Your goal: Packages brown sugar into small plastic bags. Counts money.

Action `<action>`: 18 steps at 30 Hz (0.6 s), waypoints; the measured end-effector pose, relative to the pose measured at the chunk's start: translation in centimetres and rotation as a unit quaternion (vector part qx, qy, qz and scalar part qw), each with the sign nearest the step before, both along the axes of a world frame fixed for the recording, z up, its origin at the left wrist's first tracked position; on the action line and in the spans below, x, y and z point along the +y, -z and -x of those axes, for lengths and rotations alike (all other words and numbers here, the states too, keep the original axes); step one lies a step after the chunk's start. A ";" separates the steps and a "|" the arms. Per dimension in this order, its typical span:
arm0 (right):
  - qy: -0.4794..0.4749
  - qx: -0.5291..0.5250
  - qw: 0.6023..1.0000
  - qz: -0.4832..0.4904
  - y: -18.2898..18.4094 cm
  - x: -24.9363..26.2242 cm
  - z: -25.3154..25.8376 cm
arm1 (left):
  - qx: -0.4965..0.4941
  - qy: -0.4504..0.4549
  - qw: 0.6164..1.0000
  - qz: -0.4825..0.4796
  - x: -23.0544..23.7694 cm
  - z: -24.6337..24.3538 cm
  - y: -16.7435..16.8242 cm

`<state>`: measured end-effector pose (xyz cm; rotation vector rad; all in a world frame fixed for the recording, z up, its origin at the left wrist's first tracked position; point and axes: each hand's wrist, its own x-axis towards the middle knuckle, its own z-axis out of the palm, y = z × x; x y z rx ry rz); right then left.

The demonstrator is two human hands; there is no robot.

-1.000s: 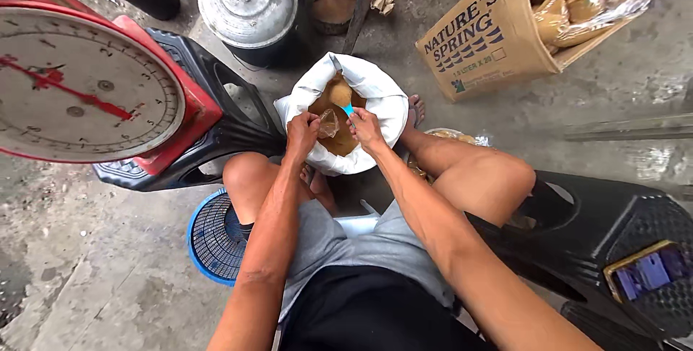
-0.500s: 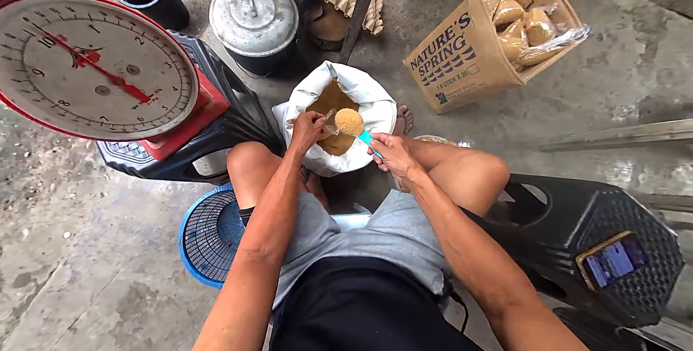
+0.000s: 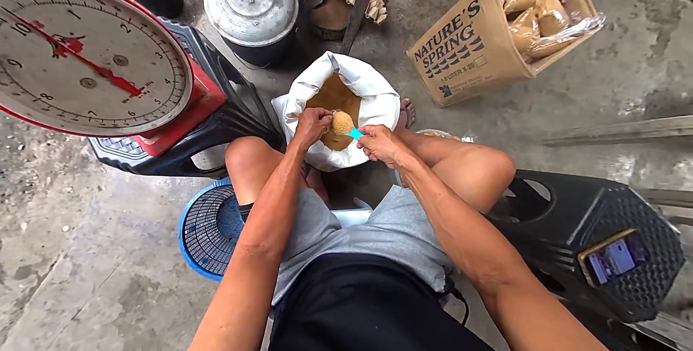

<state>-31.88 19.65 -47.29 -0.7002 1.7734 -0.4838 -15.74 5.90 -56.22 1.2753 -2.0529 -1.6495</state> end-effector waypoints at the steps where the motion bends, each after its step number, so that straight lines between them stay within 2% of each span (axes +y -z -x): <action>1: -0.011 -0.003 1.000 0.000 -0.2 -0.5 -0.1 | -0.005 0.005 1.000 0.003 0.0 0.1 0.0; 5: -0.114 0.069 0.991 -0.006 0.2 -2.3 -0.6 | -0.016 0.021 0.999 0.026 0.0 0.3 -0.2; 8: -0.250 0.198 0.948 -0.007 -0.6 -3.7 -1.6 | -0.028 0.011 0.999 0.045 0.0 0.3 -0.2; 10: -0.306 0.251 0.918 -0.017 -1.9 -4.3 -2.2 | -0.050 -0.016 0.997 0.057 0.0 0.2 -0.4; 14: -0.334 0.292 0.896 -0.035 -3.6 -4.5 -3.4 | -0.089 -0.035 0.994 0.052 -0.1 0.1 -0.7; 18: -0.336 0.315 0.886 -0.041 -3.7 -4.4 -4.1 | -0.084 -0.033 0.995 0.049 -0.1 0.4 -0.9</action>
